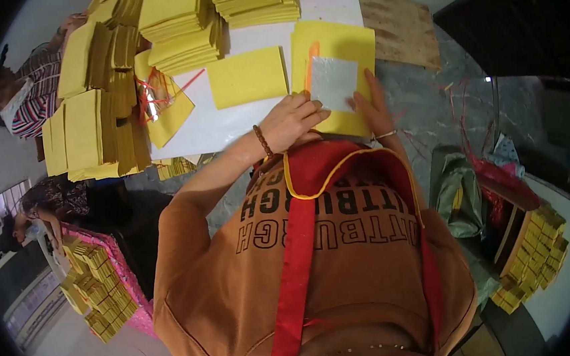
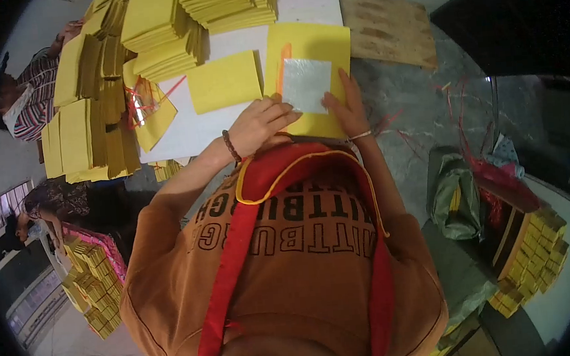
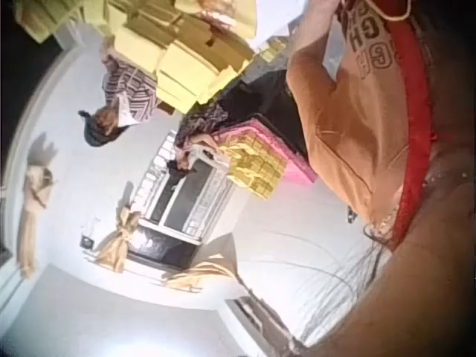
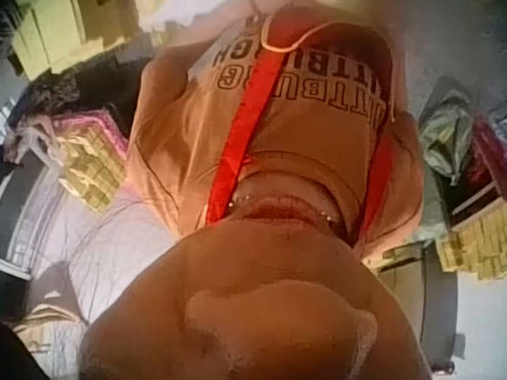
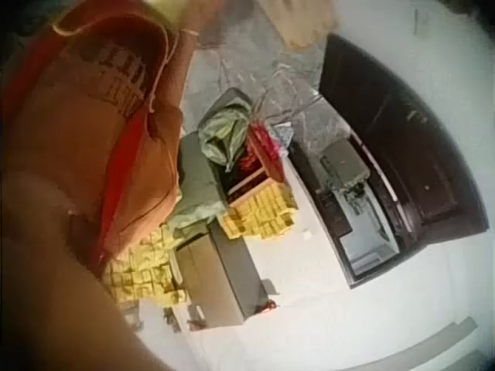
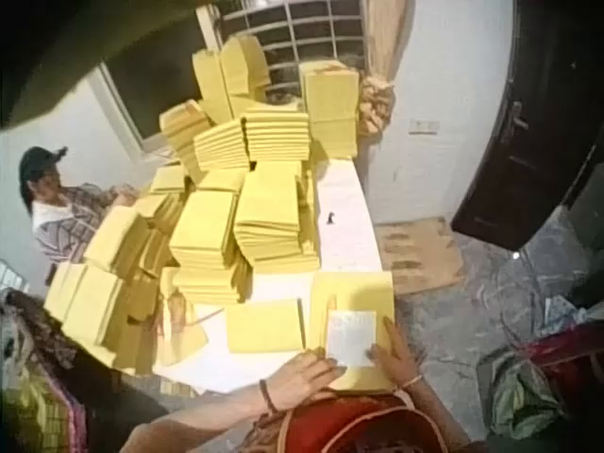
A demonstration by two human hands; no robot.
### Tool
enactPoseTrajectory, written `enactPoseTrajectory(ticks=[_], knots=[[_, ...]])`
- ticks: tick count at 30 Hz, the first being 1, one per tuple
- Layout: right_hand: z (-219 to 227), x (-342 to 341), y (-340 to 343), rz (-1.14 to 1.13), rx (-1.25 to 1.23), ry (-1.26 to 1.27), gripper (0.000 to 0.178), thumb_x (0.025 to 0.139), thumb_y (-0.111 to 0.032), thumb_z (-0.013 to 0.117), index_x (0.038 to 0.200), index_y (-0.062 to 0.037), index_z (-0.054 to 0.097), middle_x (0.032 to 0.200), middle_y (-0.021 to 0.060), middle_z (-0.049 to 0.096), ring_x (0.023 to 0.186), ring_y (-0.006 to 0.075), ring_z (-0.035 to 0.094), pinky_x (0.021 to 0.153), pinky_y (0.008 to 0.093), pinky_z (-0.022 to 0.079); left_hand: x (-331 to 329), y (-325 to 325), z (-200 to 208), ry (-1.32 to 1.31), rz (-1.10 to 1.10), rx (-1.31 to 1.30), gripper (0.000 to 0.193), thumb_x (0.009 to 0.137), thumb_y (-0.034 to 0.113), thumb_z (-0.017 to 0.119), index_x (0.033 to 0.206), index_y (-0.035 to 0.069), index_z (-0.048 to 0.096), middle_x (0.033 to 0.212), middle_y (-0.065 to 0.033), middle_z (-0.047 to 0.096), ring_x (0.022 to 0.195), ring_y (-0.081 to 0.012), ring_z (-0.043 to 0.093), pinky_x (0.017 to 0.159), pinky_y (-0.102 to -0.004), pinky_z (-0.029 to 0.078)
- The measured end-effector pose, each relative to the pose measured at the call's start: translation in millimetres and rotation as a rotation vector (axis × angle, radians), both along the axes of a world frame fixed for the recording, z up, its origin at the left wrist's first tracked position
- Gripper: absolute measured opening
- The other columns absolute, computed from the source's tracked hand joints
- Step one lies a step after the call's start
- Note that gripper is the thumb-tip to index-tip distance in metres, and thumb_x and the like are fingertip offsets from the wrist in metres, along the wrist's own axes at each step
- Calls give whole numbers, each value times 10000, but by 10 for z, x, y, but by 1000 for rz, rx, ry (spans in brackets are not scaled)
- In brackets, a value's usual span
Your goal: Sorting and stacking yellow paper sheets with silver foil squares.
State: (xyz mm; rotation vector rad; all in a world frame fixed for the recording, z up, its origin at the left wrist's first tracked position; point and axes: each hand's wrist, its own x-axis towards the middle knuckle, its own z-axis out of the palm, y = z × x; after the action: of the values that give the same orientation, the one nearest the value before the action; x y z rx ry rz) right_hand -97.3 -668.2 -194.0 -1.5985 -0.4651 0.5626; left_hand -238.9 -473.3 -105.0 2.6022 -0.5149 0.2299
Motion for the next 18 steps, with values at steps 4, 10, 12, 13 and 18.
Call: enactPoseTrajectory(ticks=[4,10,12,13,18], knots=[[303,-35,-73,-105,-172,-580,398,785,-240,614,1151,-93,555,1307,187,396,1230,310,346,997,419,279,-65,-46,-122,48,10,109,468,664,165,683,1095,40,552,1117,-90,513,1030,-250,472,824,-337,406],[222,15,-200,211,-86,-523,239,857,-186,503,1025,-64,622,1059,86,615,1229,290,347,1021,393,253,-23,-15,-132,62,-15,5,428,672,131,674,1069,15,563,1045,-103,548,1014,-251,488,834,-340,417],[122,-8,-227,121,17,-353,303,919,-205,382,1017,-48,623,1109,69,596,1226,261,342,1030,379,237,43,52,-164,35,-23,-85,324,711,137,667,999,5,598,919,-110,578,907,-249,538,773,-328,449],[138,-16,-219,122,14,-349,303,919,-205,382,1017,-48,623,1109,69,596,1226,261,342,1030,379,237,78,95,-157,156,25,-260,250,737,162,652,937,16,614,856,-105,593,838,-248,555,742,-328,456],[183,-11,-184,69,-46,-303,427,950,-267,261,1024,-49,621,1111,49,595,1236,257,306,1039,356,214,177,234,-187,568,182,-655,218,836,211,582,915,14,635,817,-107,646,746,-201,615,684,-299,475]])
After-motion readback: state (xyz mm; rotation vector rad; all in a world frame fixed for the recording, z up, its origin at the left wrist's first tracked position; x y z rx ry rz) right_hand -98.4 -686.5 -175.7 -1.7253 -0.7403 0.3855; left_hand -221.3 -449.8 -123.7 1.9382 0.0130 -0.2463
